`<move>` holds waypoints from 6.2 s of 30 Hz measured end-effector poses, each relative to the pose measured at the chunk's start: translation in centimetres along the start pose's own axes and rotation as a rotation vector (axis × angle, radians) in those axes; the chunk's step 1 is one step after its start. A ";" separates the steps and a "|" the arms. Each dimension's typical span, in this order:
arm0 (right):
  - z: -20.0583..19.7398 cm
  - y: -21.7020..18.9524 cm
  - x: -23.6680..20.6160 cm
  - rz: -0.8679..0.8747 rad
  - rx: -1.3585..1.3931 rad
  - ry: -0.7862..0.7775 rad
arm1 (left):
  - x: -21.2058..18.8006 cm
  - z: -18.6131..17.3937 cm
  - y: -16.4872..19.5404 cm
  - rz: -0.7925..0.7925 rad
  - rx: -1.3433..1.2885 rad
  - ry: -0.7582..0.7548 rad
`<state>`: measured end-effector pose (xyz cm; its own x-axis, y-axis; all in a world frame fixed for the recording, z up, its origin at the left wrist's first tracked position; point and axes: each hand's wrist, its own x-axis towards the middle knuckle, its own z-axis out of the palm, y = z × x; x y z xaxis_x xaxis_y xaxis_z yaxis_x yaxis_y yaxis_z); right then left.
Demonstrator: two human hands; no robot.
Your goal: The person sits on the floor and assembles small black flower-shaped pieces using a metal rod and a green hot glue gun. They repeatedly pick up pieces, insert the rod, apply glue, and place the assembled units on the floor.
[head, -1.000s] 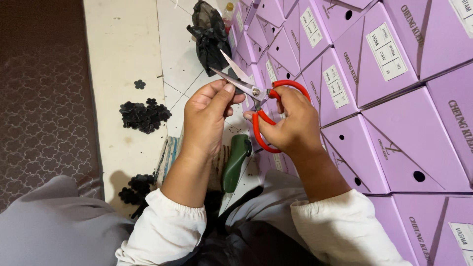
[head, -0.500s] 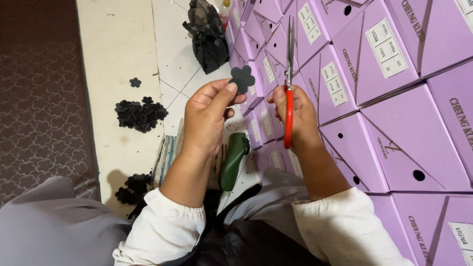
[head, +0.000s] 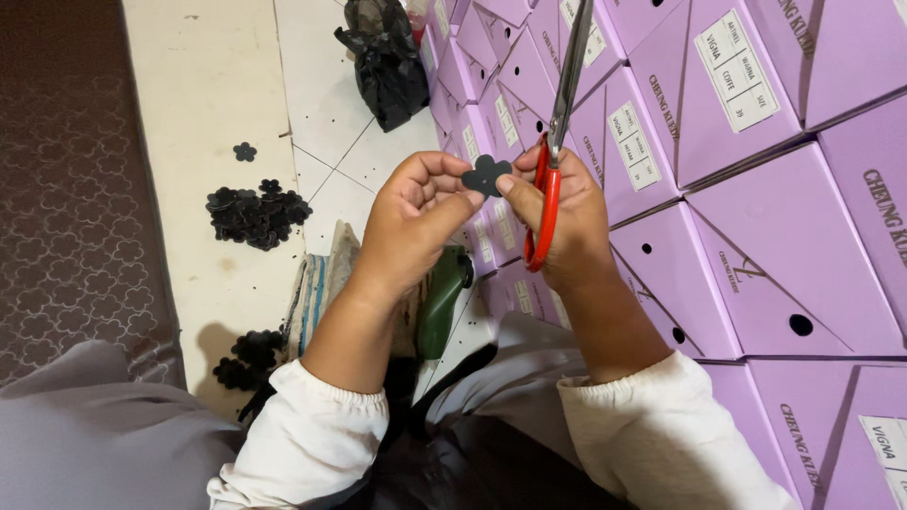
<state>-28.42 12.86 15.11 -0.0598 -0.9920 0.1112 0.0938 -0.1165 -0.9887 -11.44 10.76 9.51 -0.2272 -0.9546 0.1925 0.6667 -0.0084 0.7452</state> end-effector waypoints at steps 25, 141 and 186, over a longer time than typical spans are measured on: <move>1.0 -0.2 -0.1 0.067 0.063 0.002 | 0.1 -1.2 0.1 0.159 0.031 -0.048; 12.3 35.7 -2.1 0.176 -1.018 0.013 | -5.6 -29.6 -12.7 -0.262 0.477 0.767; 10.3 44.1 0.1 0.023 -0.454 0.059 | -4.9 -33.7 -18.3 -0.480 1.030 0.855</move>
<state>-14.06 7.07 -27.45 -0.1210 -0.9880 0.0961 -0.3483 -0.0484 -0.9361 1.37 5.59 -26.60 0.4590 -0.8075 -0.3706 -0.2416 -0.5149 0.8225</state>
